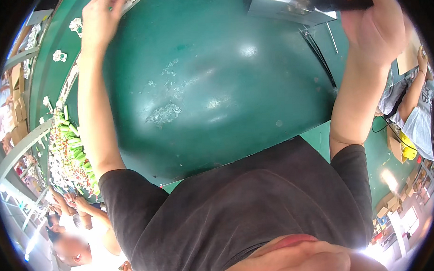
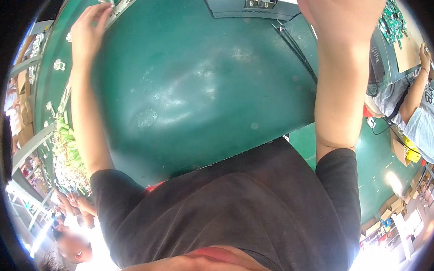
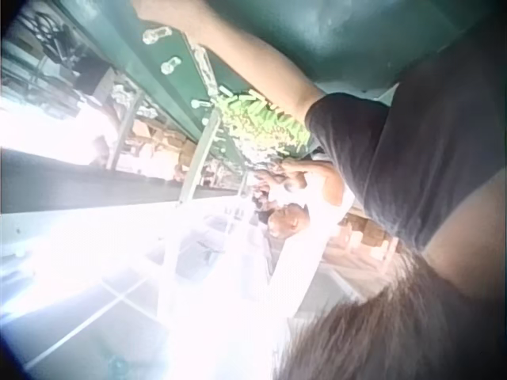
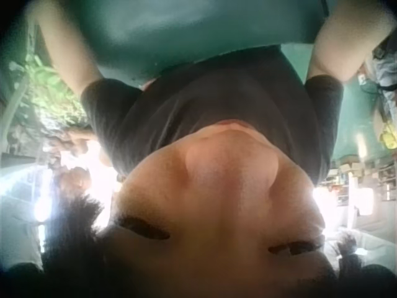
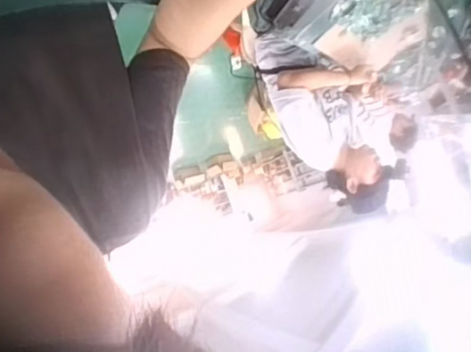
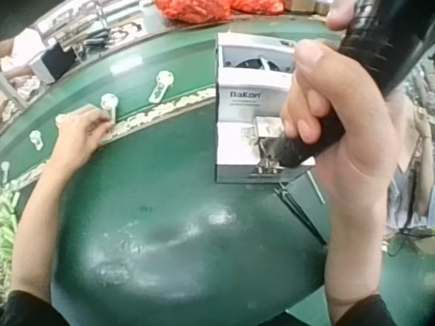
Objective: Fasten small components onto PCB boards using an electric screwdriver on a factory assembly line.
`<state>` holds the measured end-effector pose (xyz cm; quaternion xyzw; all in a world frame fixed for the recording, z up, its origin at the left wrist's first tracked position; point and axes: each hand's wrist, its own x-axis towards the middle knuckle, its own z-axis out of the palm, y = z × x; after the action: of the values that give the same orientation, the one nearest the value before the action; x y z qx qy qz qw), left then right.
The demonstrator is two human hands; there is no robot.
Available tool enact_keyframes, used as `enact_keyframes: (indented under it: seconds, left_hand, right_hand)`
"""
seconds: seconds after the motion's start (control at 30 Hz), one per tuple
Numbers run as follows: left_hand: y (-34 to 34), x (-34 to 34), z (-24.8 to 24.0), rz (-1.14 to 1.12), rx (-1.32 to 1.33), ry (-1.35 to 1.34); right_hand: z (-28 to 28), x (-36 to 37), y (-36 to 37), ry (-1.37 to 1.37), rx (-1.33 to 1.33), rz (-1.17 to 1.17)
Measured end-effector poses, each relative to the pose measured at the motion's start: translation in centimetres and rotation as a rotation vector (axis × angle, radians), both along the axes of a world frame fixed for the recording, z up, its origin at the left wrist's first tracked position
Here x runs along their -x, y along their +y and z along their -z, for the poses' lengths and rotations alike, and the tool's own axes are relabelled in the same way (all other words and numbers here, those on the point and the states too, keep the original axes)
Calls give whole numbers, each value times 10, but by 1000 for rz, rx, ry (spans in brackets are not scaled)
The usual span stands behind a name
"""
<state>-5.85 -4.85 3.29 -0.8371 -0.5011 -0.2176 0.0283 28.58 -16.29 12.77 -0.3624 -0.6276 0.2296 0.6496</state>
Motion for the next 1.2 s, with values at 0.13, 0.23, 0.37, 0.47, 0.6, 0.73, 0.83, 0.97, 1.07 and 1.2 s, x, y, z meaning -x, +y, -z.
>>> enact_keyframes:
  seconds: [0.13, 0.23, 0.37, 0.47, 0.6, 0.73, 0.83, 0.97, 1.07, 1.2]
  left_hand:
    - [-80, -73, -4, 254, 99, -116]
    - [-139, -109, 3, 339, 245, -135]
    - [-161, -125, 25, 495, 235, -321]
    - [-156, -125, 31, 561, 196, -377]
    - [-143, -126, 20, 580, 156, -410]
    - [-123, -122, 42, 643, -157, -262]
    - [-114, -123, 53, 720, -481, -149]
    - [-139, -122, 6, 583, 307, -275]
    - [-139, -120, 9, 587, 306, -299]
    - [-115, -126, 71, 785, -312, -372]
  right_hand:
    - [6, -3, 5, 53, 103, 40]
    - [8, -22, -2, -142, 61, -245]
    - [25, 12, -21, 60, 138, -207]
    - [31, 23, -21, 234, 259, -226]
    - [48, 27, -17, 214, 243, -308]
    - [59, 22, -13, 194, 228, -409]
    - [65, 21, -8, 209, 215, -461]
    - [73, 16, -5, 232, 202, -514]
    - [69, 15, -8, 186, 206, -511]
    - [67, 14, -9, 152, 193, -533]
